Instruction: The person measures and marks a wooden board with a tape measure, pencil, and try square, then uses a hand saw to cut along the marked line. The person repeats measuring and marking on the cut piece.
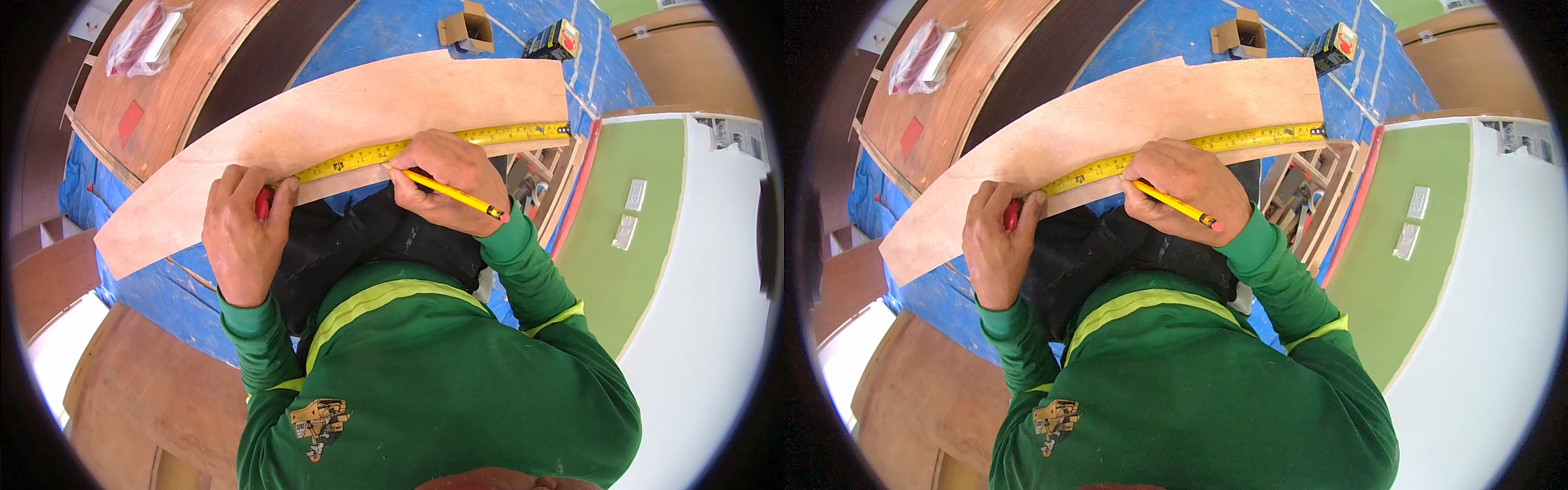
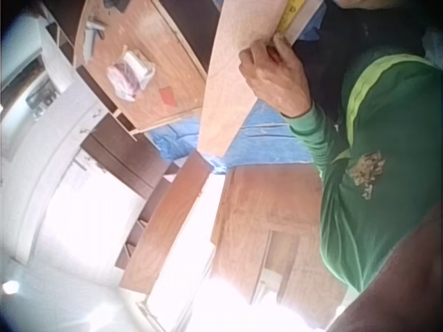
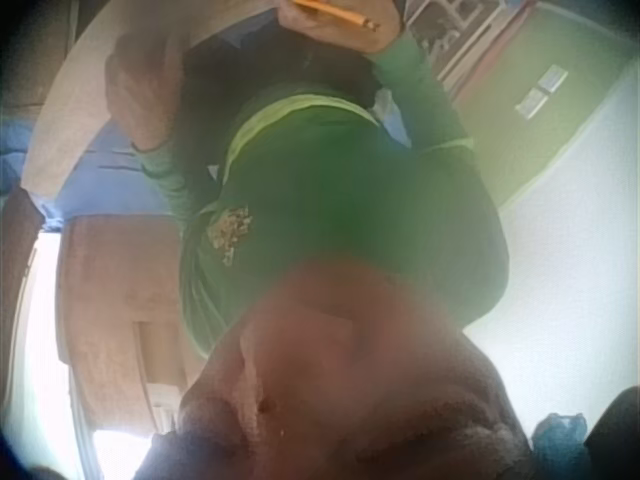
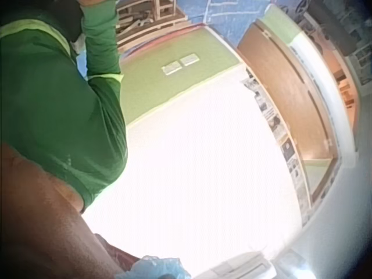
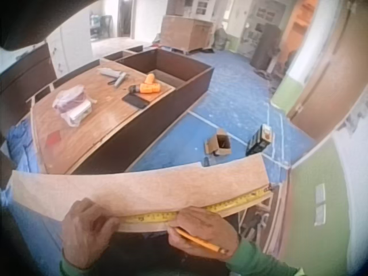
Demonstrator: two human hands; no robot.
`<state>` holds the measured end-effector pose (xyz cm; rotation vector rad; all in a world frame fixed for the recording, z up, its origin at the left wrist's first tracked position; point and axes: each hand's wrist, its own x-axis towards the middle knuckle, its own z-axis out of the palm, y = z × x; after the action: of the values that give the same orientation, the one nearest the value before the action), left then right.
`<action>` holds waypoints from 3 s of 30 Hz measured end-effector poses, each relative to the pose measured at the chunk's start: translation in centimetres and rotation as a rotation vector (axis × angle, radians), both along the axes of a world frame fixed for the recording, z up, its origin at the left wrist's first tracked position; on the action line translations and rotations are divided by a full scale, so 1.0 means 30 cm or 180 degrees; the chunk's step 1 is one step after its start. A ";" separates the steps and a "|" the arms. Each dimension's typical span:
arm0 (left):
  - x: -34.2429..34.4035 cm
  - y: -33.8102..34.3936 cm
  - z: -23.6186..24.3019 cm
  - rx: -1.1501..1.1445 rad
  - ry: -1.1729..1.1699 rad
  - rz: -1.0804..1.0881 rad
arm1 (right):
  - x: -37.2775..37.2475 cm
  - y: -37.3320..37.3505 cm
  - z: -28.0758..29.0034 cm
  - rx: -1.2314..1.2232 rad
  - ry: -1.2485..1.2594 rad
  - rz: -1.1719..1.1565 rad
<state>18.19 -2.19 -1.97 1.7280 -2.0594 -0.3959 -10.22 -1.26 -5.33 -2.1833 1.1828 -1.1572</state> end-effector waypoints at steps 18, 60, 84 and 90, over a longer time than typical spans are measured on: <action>-0.053 -0.091 0.025 -0.0229 0.0233 -0.0174 | -0.025 0.034 -0.037 -0.0373 -0.0246 0.0191; 0.041 -0.219 -0.013 -0.0471 0.0260 -0.0175 | -0.019 -0.083 0.069 0.0290 -0.0301 -0.0485; 0.025 -0.221 -0.053 -0.0854 -0.0174 -0.0031 | 0.028 -0.222 0.042 0.0121 -0.0165 -0.0328; 0.016 -0.213 -0.067 -0.0956 -0.0139 0.0024 | 0.033 -0.223 0.051 0.0143 -0.0065 -0.0308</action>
<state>18.69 -8.57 -3.98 1.5746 -2.0213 -0.0419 -9.23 -7.95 -3.81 -2.0967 1.3058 -1.1773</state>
